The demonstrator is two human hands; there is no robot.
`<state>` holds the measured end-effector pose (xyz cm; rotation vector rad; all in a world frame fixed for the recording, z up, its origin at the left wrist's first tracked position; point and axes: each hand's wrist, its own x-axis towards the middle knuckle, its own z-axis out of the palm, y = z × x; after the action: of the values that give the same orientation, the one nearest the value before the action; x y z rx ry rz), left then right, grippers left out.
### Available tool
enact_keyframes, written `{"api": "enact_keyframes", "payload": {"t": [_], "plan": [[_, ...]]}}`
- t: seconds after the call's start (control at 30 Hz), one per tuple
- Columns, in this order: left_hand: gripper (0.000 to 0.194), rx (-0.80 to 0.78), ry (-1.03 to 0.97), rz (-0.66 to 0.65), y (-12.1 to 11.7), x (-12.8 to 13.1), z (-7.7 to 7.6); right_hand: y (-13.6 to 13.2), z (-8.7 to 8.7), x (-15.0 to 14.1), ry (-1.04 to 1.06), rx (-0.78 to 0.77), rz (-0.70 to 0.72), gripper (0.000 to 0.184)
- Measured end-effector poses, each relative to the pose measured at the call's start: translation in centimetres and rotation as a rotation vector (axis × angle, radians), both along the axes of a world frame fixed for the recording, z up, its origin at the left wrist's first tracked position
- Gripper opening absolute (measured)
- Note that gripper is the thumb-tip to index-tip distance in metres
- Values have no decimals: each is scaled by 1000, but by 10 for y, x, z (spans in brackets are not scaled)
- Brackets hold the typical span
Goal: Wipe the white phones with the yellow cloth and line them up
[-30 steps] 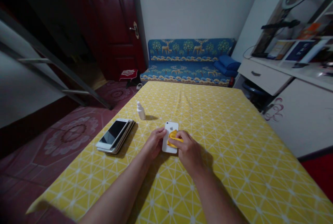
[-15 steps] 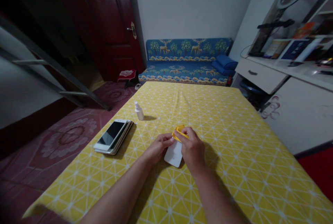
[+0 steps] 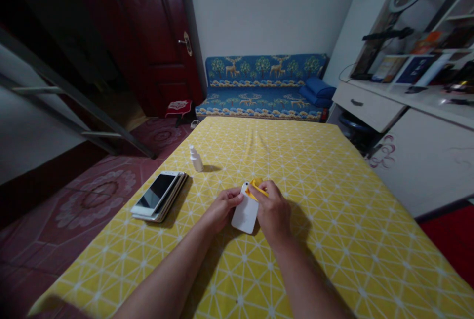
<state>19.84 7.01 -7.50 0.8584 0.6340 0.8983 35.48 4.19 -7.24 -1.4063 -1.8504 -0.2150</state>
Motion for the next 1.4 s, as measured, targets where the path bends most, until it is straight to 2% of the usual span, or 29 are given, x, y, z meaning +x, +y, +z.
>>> {"api": "enact_keyframes", "payload": {"t": [0.1, 0.23, 0.4, 0.53, 0.6, 0.73, 0.83, 1.0, 1.27, 1.4], "plan": [[42, -1, 6, -51, 0, 2, -4, 0, -2, -1, 15, 4, 64, 49], [42, -29, 5, -64, 0, 1, -6, 1, -2, 0, 12, -3, 31, 48], [32, -155, -79, 61, 2, -1, -3, -1, -3, -4, 8, -52, 80, 52], [33, -243, -164, 73, 7, -5, -1, -6, 0, -11, -1, -123, 185, 48], [28, -238, -198, 119, 9, -8, 0, -8, 2, -15, -22, -139, 237, 47], [20, -131, -191, 224, 12, -14, 3, -9, 4, -19, -57, -141, 366, 49], [22, -101, -182, 298, 16, -17, 4, -10, 5, -20, -66, -171, 416, 43], [22, -114, -208, 418, 23, -22, 1, -8, 5, -12, -23, -196, 368, 43], [26, -143, -263, 508, 27, -23, -1, -1, -8, 2, 54, -213, 110, 62], [25, -170, -321, 531, 29, -23, -2, -4, 1, -2, -13, -271, 119, 45]]}}
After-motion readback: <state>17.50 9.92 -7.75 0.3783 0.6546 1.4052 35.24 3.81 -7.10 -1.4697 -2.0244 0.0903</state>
